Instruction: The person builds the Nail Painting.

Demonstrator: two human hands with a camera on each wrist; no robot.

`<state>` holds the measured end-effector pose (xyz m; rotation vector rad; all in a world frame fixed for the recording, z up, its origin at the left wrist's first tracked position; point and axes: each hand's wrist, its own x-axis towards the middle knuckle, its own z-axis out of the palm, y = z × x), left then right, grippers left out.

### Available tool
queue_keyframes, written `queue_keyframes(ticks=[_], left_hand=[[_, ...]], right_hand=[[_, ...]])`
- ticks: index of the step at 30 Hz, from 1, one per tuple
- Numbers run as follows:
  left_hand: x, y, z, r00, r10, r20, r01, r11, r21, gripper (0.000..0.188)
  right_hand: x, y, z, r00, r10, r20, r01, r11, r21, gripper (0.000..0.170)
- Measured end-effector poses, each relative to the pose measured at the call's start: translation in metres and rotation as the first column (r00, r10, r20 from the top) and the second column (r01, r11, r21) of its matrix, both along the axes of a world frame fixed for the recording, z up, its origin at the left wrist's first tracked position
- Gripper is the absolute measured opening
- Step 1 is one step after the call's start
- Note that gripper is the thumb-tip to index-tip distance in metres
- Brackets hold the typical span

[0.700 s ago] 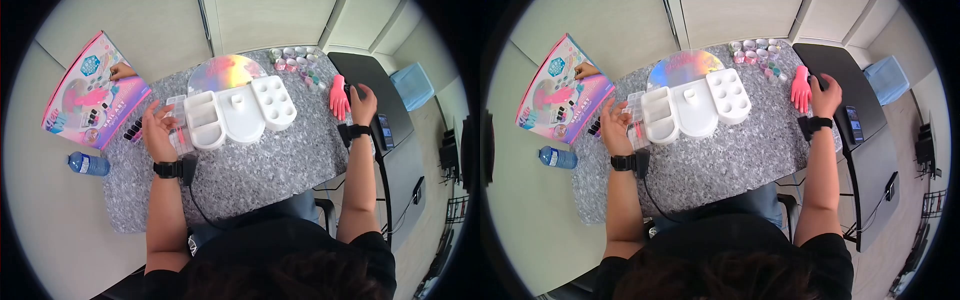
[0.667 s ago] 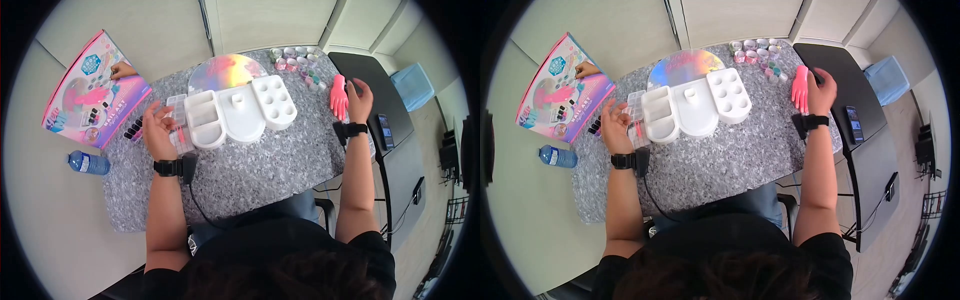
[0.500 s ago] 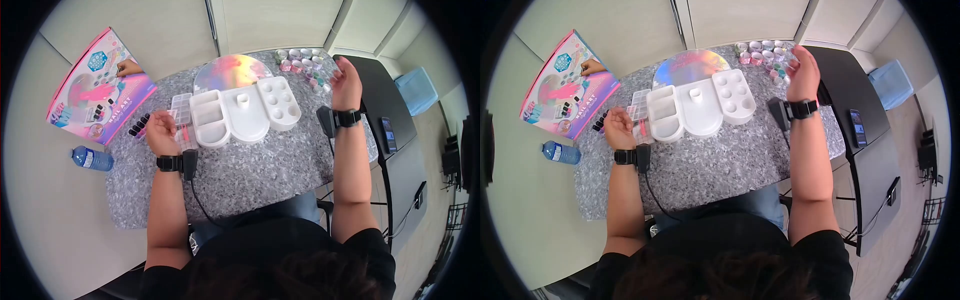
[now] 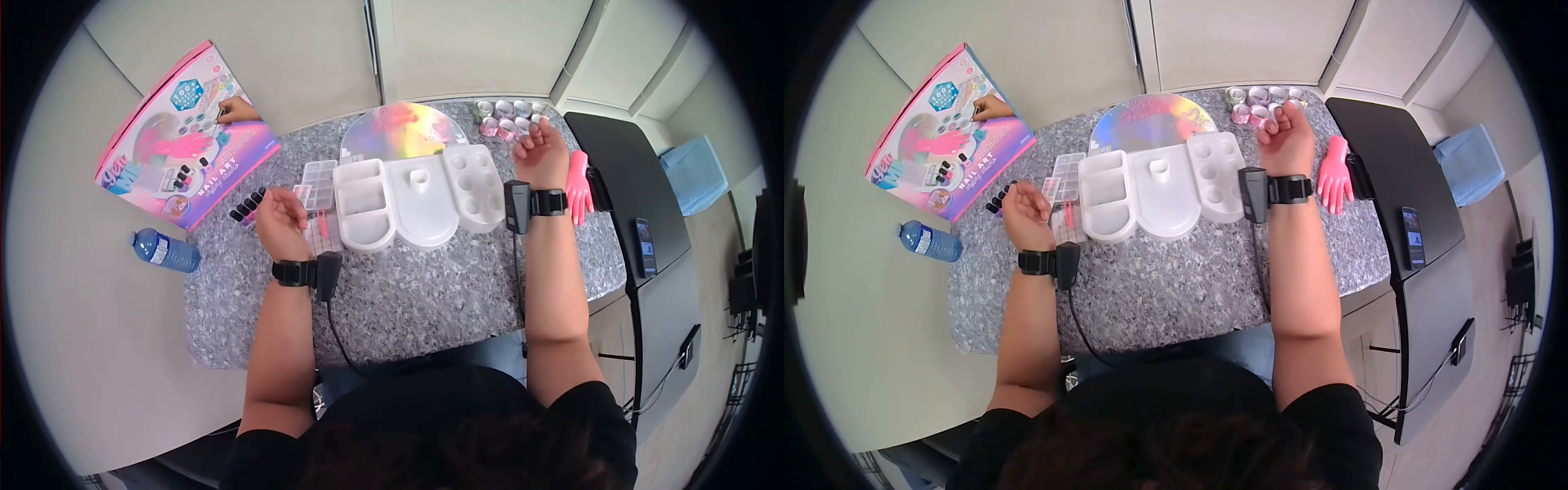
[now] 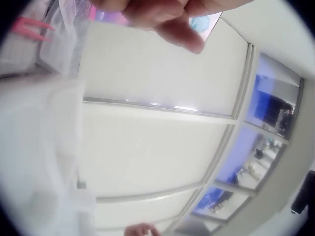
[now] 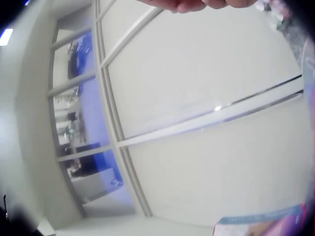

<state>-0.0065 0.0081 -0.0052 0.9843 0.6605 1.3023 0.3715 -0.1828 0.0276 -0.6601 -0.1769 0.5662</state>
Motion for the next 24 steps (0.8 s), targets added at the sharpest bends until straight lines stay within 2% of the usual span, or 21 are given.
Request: queue_keyframes(ticks=[2,4,5,7,9,11,12,13,15,16,17,19,21,23,24], left_hand=[[0.001,-0.002,0.004,1.000,-0.011,-0.007,0.011,1.000,0.004,0.042],[0.004,-0.004,0.001,1.000,-0.023,-0.003,0.023,1.000,-0.008,0.043],[0.005,-0.006,0.000,0.999,-0.033,-0.001,0.033,0.999,-0.011,0.043],[0.005,-0.009,0.001,0.996,-0.072,-0.047,0.072,0.997,-0.004,0.043],[0.006,-0.013,0.003,0.994,-0.087,-0.060,0.089,0.996,0.018,0.043],[0.006,-0.015,0.004,0.992,-0.101,-0.071,0.104,0.994,0.037,0.044],[0.005,-0.015,0.005,0.992,-0.097,-0.084,0.101,0.994,0.038,0.044],[0.005,-0.015,0.005,0.991,-0.091,-0.094,0.095,0.995,0.039,0.045],[0.005,-0.011,0.004,0.992,-0.083,-0.095,0.087,0.995,0.042,0.045],[0.005,-0.010,0.003,0.992,-0.079,-0.101,0.084,0.995,0.046,0.045],[0.004,-0.009,0.003,0.992,-0.080,-0.101,0.085,0.995,0.046,0.045],[0.005,-0.007,0.003,0.995,-0.065,-0.070,0.065,0.998,-0.011,0.039],[0.004,-0.008,0.005,0.996,-0.055,-0.067,0.053,0.998,-0.025,0.039],[0.005,-0.006,0.006,0.997,-0.041,-0.069,0.039,0.999,-0.037,0.038],[0.005,-0.005,0.005,0.997,-0.043,-0.060,0.040,0.999,-0.036,0.038]], right_hand=[[0.016,-0.012,-0.002,0.999,-0.006,0.034,0.007,0.999,-0.035,0.013],[0.029,-0.024,-0.002,0.965,-0.102,0.240,0.176,0.934,-0.311,0.022],[0.034,-0.030,-0.001,0.964,-0.110,0.242,0.185,0.932,-0.313,0.022],[0.044,-0.041,-0.001,0.898,-0.004,0.440,0.286,0.767,-0.575,0.027],[0.056,-0.043,-0.009,0.889,0.011,0.458,0.295,0.750,-0.592,0.026],[0.064,-0.041,-0.015,0.779,0.139,0.611,0.403,0.635,-0.659,0.032],[0.082,-0.039,-0.030,0.657,0.211,0.724,0.454,0.655,-0.603,0.039],[0.078,-0.037,-0.024,0.656,0.212,0.724,0.455,0.655,-0.603,0.039],[0.071,-0.028,-0.013,0.517,0.487,0.704,0.625,0.347,-0.699,0.041],[0.074,-0.021,-0.010,0.516,0.563,0.646,0.656,0.226,-0.720,0.037],[0.077,-0.015,-0.009,0.517,0.562,0.646,0.655,0.226,-0.721,0.037],[0.077,-0.005,-0.004,0.408,0.750,0.521,0.784,0.005,-0.621,0.034],[0.069,0.001,0.000,0.409,0.744,0.528,0.797,-0.009,-0.604,0.032],[0.068,0.010,-0.005,0.404,0.756,0.515,0.858,-0.117,-0.501,0.030],[0.069,0.012,-0.010,0.402,0.757,0.515,0.857,-0.114,-0.502,0.030]])
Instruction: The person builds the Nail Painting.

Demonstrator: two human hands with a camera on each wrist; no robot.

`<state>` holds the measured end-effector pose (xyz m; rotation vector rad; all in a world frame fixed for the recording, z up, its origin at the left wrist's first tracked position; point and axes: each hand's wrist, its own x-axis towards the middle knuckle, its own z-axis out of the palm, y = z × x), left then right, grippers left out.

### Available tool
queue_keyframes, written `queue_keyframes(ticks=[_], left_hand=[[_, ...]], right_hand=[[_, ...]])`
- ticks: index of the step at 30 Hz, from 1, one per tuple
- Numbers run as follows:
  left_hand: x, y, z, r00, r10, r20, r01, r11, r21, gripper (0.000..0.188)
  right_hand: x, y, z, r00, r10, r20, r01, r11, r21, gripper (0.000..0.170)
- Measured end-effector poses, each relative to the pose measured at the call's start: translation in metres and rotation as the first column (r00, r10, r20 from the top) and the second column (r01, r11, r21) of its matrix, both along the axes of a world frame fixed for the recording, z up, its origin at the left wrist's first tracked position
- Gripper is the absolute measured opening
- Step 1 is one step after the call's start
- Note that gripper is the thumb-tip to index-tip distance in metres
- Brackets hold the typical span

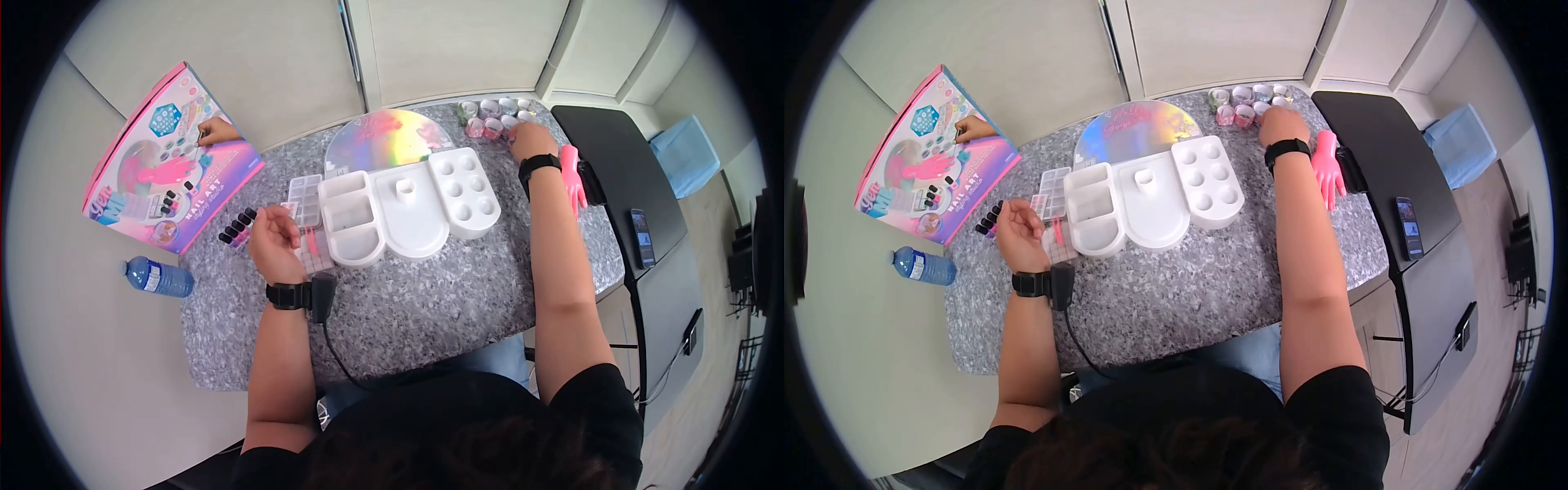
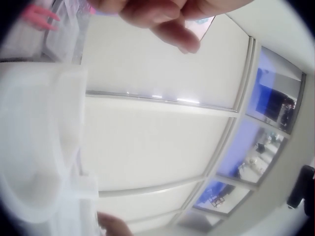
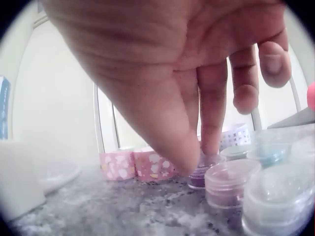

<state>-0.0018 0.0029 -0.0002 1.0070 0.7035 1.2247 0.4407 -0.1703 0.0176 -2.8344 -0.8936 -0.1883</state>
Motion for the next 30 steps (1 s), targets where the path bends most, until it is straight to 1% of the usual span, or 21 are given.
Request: queue_keyframes(ticks=[3,5,6,7,8,10,11,13,14,15,16,17,19,22,24,25,28,30], left_hand=[[-0.001,-0.001,0.001,1.000,-0.002,-0.008,0.002,1.000,0.006,0.038],[0.001,-0.003,0.001,1.000,-0.012,-0.022,0.012,1.000,0.008,0.038],[0.003,-0.003,0.001,0.999,0.007,-0.033,-0.007,1.000,0.003,0.041],[0.004,-0.003,0.001,0.999,0.026,-0.044,-0.027,1.000,-0.003,0.044],[0.000,0.000,-0.003,0.999,0.025,-0.044,-0.025,1.000,-0.005,0.044],[-0.011,0.007,-0.012,0.990,-0.141,-0.008,0.141,0.989,0.050,0.038],[-0.009,0.006,-0.012,0.990,-0.140,-0.010,0.141,0.989,0.049,0.038],[-0.002,0.002,-0.010,0.982,-0.084,-0.170,0.088,0.996,0.016,0.042],[0.000,0.001,-0.007,0.981,-0.086,-0.175,0.091,0.996,0.019,0.042],[0.002,0.000,-0.003,0.973,-0.172,-0.153,0.171,0.985,-0.021,0.047],[0.003,-0.002,0.000,0.959,-0.255,-0.126,0.249,0.967,-0.060,0.053],[0.003,-0.004,0.003,0.958,-0.256,-0.127,0.250,0.966,-0.062,0.053],[0.003,-0.006,0.007,0.923,-0.373,-0.093,0.360,0.923,-0.136,0.062],[0.004,-0.005,0.007,0.912,-0.408,-0.053,0.395,0.905,-0.160,0.064],[0.004,-0.007,0.012,0.910,-0.412,-0.049,0.398,0.900,-0.179,0.066],[0.005,-0.008,0.013,0.909,-0.413,-0.046,0.397,0.896,-0.199,0.068],[0.003,-0.006,0.009,0.896,-0.443,-0.033,0.430,0.885,-0.180,0.069],[0.002,-0.005,0.008,0.894,-0.446,-0.040,0.433,0.885,-0.173,0.069]], right_hand=[[0.003,0.005,-0.012,0.999,-0.039,0.037,0.039,0.999,0.022,0.029],[-0.009,-0.001,-0.001,0.994,0.087,0.063,-0.088,0.996,0.016,0.028],[-0.017,-0.006,0.007,0.995,0.082,0.061,-0.083,0.996,0.016,0.028],[-0.036,-0.010,0.025,0.978,0.204,-0.033,-0.195,0.965,0.176,0.024],[-0.054,-0.012,0.038,0.936,0.338,-0.103,-0.286,0.896,0.338,0.021],[-0.081,-0.011,0.049,0.796,0.599,-0.084,-0.493,0.724,0.482,0.026],[-0.098,-0.010,0.054,0.796,0.599,-0.086,-0.493,0.724,0.483,0.026],[-0.126,-0.006,0.059,0.752,0.659,0.016,-0.608,0.684,0.404,0.024],[-0.131,-0.002,0.054,0.757,0.652,0.047,-0.615,0.687,0.387,0.022],[-0.132,0.001,0.050,0.759,0.650,0.046,-0.613,0.688,0.389,0.022],[-0.132,0.005,0.045,0.767,0.641,0.031,-0.608,0.710,0.356,0.022],[-0.131,0.007,0.042,0.774,0.633,0.017,-0.603,0.730,0.322,0.022],[-0.127,0.011,0.037,0.782,0.623,0.008,-0.599,0.747,0.290,0.023],[-0.121,0.013,0.037,0.778,0.628,-0.038,-0.592,0.751,0.293,0.023],[-0.127,0.012,0.043,0.794,0.601,-0.094,-0.563,0.784,0.260,0.025],[-0.125,0.012,0.043,0.797,0.597,-0.092,-0.560,0.787,0.259,0.025],[-0.114,0.013,0.035,0.771,0.622,-0.135,-0.574,0.771,0.275,0.026],[-0.097,0.007,0.027,0.679,0.719,-0.150,-0.575,0.648,0.500,0.027]])
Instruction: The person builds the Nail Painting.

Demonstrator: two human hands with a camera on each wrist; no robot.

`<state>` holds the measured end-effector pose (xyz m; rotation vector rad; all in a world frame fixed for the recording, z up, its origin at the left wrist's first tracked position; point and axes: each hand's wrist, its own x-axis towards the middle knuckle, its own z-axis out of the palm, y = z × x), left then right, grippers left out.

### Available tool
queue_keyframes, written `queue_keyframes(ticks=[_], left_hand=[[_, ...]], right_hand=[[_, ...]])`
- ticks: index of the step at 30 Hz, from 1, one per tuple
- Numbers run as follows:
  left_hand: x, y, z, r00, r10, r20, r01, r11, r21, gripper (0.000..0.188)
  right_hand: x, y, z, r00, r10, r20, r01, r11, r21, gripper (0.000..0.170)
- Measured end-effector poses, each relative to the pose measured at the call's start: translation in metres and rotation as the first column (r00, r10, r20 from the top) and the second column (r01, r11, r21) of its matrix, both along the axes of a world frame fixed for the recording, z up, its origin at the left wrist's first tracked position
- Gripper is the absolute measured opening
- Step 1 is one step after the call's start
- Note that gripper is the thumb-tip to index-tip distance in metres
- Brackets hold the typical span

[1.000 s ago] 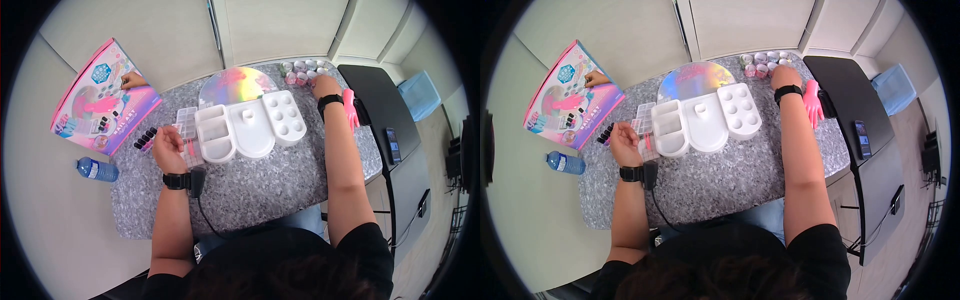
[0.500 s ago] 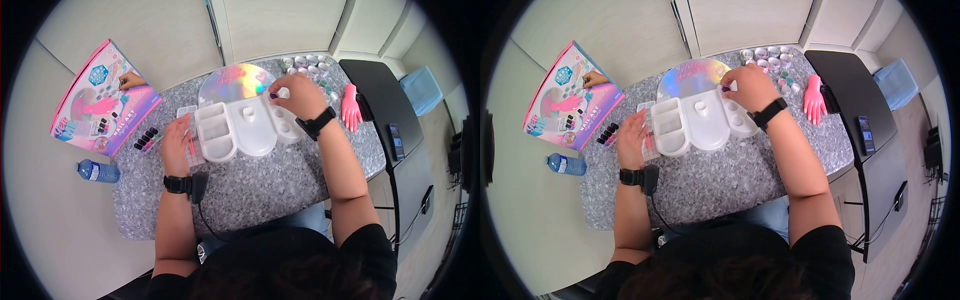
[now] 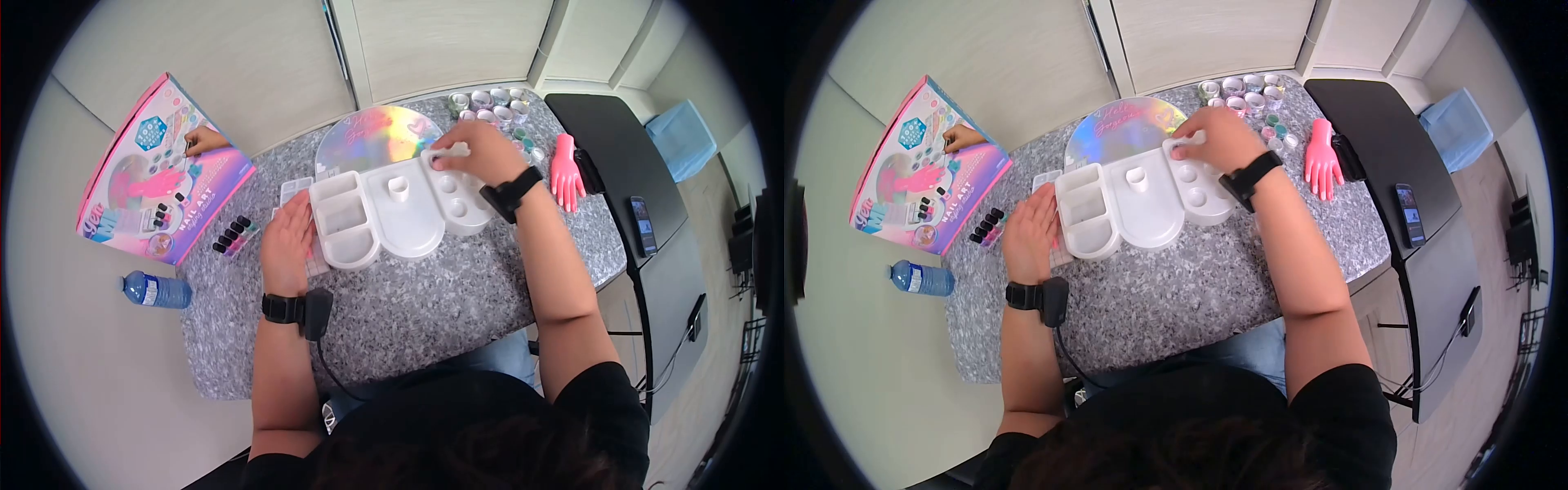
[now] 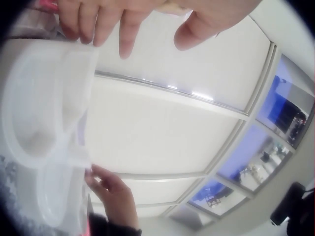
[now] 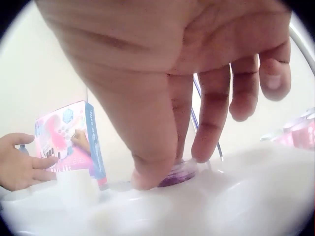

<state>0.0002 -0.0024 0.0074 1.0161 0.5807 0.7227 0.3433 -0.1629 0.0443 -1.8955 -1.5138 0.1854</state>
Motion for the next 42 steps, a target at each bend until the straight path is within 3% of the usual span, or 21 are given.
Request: queue_keyframes(ticks=[1,3,5,9,11,17,20,27,29,31,34,42], left_hand=[[0.000,0.001,0.000,1.000,-0.003,-0.002,0.003,1.000,0.007,0.070],[0.000,0.001,-0.001,1.000,-0.009,0.006,0.009,1.000,0.008,0.070],[0.000,0.000,-0.001,1.000,-0.013,0.015,0.012,1.000,0.011,0.069],[0.001,-0.002,0.002,1.000,0.002,-0.010,-0.002,1.000,0.007,0.069],[0.001,-0.002,0.003,1.000,0.011,-0.019,-0.010,1.000,0.008,0.069],[0.000,-0.003,0.004,1.000,0.009,-0.021,-0.009,1.000,0.024,0.068],[0.000,-0.001,0.002,1.000,0.003,-0.017,-0.003,1.000,0.009,0.068],[0.000,0.001,0.000,1.000,-0.013,-0.022,0.013,1.000,0.009,0.067],[-0.001,0.000,0.001,1.000,-0.011,-0.010,0.011,1.000,0.008,0.067],[0.000,-0.002,0.006,0.999,-0.012,-0.042,0.013,1.000,0.028,0.068],[0.001,-0.001,0.003,1.000,-0.003,-0.029,0.004,0.999,0.041,0.069],[-0.001,0.002,-0.002,0.999,-0.036,0.015,0.035,0.997,0.062,0.071]], right_hand=[[0.012,-0.004,0.001,1.000,-0.003,-0.001,0.003,1.000,0.001,0.027],[0.044,-0.017,0.005,0.964,-0.245,-0.106,0.247,0.969,0.005,0.030],[0.072,-0.034,0.001,0.826,-0.533,0.183,0.558,0.821,-0.125,0.030],[0.107,-0.054,-0.021,0.764,-0.570,0.301,0.636,0.743,-0.207,0.029],[0.113,-0.053,-0.024,0.781,-0.604,0.159,0.624,0.739,-0.255,0.029],[0.112,-0.044,-0.026,0.735,-0.658,0.162,0.676,0.697,-0.239,0.025],[0.126,-0.048,-0.029,0.791,-0.597,0.134,0.609,0.750,-0.258,0.026],[0.107,-0.046,-0.020,0.767,-0.626,0.137,0.640,0.737,-0.218,0.028],[0.082,-0.047,-0.001,0.864,-0.489,0.119,0.485,0.872,0.062,0.031],[0.042,-0.042,0.025,0.896,-0.443,0.033,0.444,0.895,-0.033,0.035],[0.025,-0.034,0.020,0.984,-0.176,0.036,0.178,0.983,-0.052,0.030],[0.015,-0.026,0.009,0.974,-0.162,0.157,0.179,0.978,-0.104,0.026]])
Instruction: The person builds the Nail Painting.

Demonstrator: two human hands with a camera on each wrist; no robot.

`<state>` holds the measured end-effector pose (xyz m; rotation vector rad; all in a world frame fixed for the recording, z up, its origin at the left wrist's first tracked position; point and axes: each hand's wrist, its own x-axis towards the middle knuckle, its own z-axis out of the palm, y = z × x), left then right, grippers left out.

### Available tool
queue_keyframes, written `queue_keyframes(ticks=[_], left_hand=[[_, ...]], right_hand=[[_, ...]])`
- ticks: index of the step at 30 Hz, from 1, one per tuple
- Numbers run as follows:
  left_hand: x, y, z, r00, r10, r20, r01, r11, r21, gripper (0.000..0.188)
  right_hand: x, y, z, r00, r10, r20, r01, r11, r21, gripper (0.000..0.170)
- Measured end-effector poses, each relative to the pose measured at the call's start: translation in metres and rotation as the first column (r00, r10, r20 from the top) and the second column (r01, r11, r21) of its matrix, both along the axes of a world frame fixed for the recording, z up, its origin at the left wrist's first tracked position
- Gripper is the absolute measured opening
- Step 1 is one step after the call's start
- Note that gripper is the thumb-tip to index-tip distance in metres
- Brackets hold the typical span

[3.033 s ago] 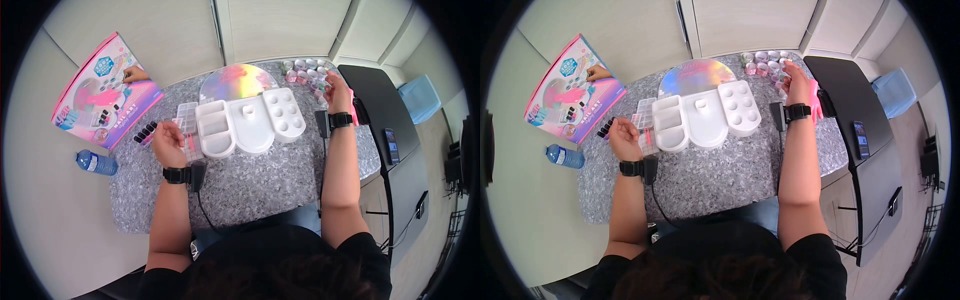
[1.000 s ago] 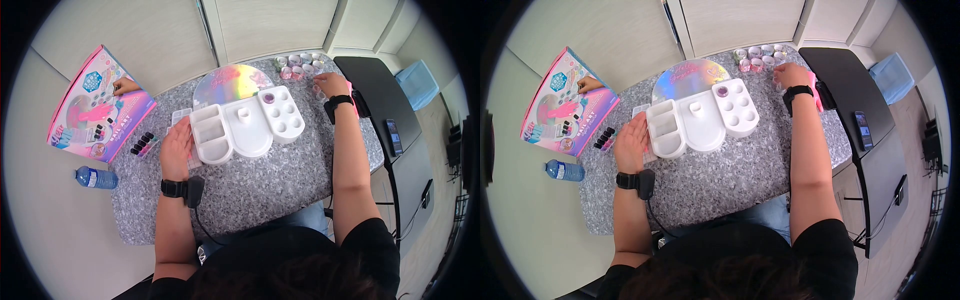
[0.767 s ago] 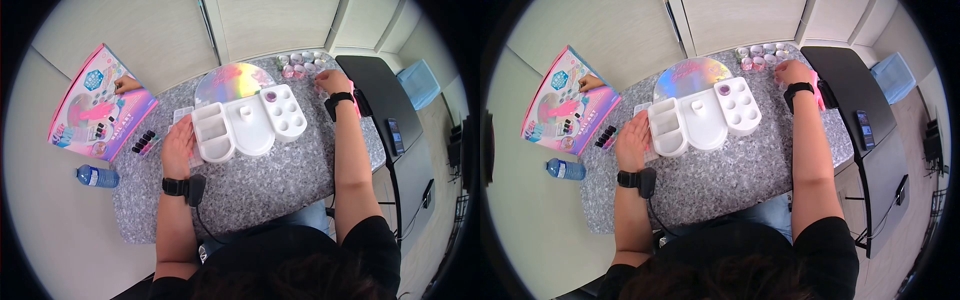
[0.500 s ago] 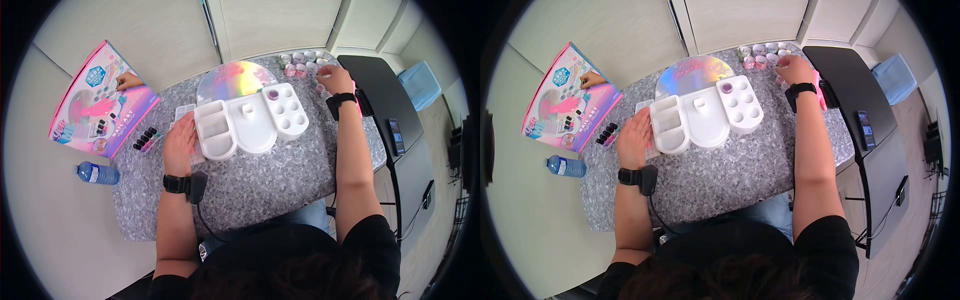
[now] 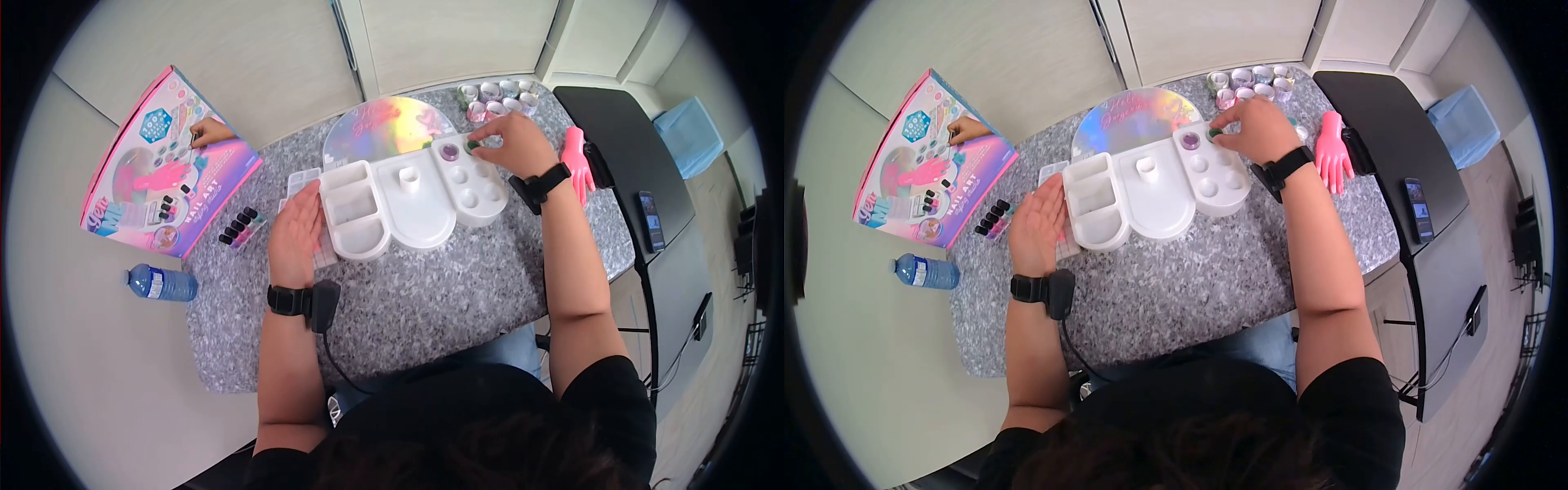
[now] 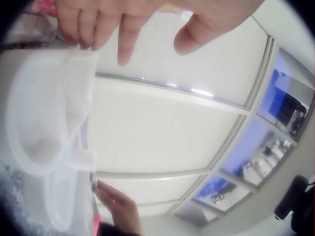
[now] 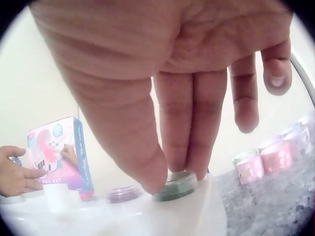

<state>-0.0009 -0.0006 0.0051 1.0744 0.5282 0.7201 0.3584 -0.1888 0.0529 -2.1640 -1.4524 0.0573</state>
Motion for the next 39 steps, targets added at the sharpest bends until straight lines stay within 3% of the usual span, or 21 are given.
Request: queue_keyframes(ticks=[2,5,6,7,9,10,12,15,18,21,22,24,25,27,35,37,39], left_hand=[[-0.001,-0.002,0.002,1.000,-0.013,0.003,0.013,1.000,0.000,0.071],[0.001,-0.001,0.005,1.000,0.002,-0.022,-0.002,1.000,-0.012,0.071],[0.000,0.000,0.003,1.000,0.000,-0.008,0.000,1.000,-0.018,0.071],[-0.001,0.001,0.002,1.000,-0.002,0.004,0.002,1.000,-0.026,0.071],[-0.002,0.002,0.001,1.000,-0.009,0.002,0.009,1.000,-0.025,0.070],[-0.002,0.002,0.001,1.000,-0.013,0.001,0.013,1.000,-0.021,0.070],[-0.001,0.001,0.002,1.000,-0.014,0.000,0.014,1.000,-0.016,0.070],[-0.001,0.001,0.002,1.000,-0.018,-0.003,0.018,1.000,-0.011,0.070],[-0.001,0.001,0.004,1.000,-0.018,-0.002,0.018,1.000,-0.019,0.069],[0.000,0.000,0.006,1.000,-0.017,-0.010,0.016,0.999,-0.027,0.069],[0.000,-0.001,0.007,1.000,-0.017,-0.021,0.016,1.000,-0.024,0.069],[-0.002,0.002,0.003,0.999,-0.030,-0.017,0.030,0.999,-0.011,0.068],[-0.002,0.003,0.001,0.999,-0.043,-0.011,0.043,0.999,0.000,0.067],[-0.001,0.003,0.001,0.999,-0.038,-0.018,0.038,0.999,-0.003,0.067],[-0.001,0.001,0.001,0.999,-0.040,-0.001,0.040,0.999,0.014,0.066],[-0.001,-0.001,0.002,1.000,-0.023,-0.010,0.023,0.999,0.030,0.066],[-0.001,0.002,-0.001,1.000,-0.029,-0.007,0.029,0.999,0.021,0.066]], right_hand=[[-0.001,-0.001,-0.005,0.982,0.027,0.189,-0.039,0.997,0.062,0.025],[0.027,-0.007,-0.007,0.996,0.037,0.086,-0.047,0.991,0.123,0.024],[0.038,-0.013,-0.001,0.990,-0.142,-0.026,0.143,0.988,0.049,0.026],[0.041,-0.023,-0.002,0.989,-0.145,-0.027,0.146,0.988,0.047,0.026],[0.050,-0.040,-0.005,0.879,-0.394,0.269,0.420,0.906,-0.045,0.027],[0.061,-0.045,-0.011,0.879,-0.394,0.269,0.420,0.907,-0.045,0.027],[0.083,-0.046,-0.031,0.923,-0.280,0.262,0.300,0.953,-0.037,0.027],[0.097,-0.039,-0.044,0.948,-0.259,0.188,0.283,0.952,-0.114,0.027],[0.086,-0.036,-0.032,0.981,-0.188,0.057,0.192,0.979,-0.076,0.027],[0.023,-0.032,0.019,0.993,-0.093,-0.077,0.095,0.995,0.016,0.023],[0.006,-0.030,0.024,0.993,-0.092,-0.076,0.094,0.995,0.018,0.023],[-0.019,-0.029,0.027,0.988,0.150,-0.027,-0.146,0.984,0.099,0.023],[-0.029,-0.027,0.025,0.989,0.146,-0.029,-0.142,0.985,0.102,0.023],[-0.043,-0.023,0.019,0.950,0.291,0.116,-0.303,0.947,0.105,0.024],[-0.046,-0.013,0.005,0.962,0.255,0.102,-0.261,0.964,0.055,0.020],[-0.045,-0.011,0.005,0.969,0.233,0.085,-0.232,0.972,-0.021,0.022],[-0.039,-0.014,-0.003,0.965,0.251,0.074,-0.255,0.965,0.054,0.024]])
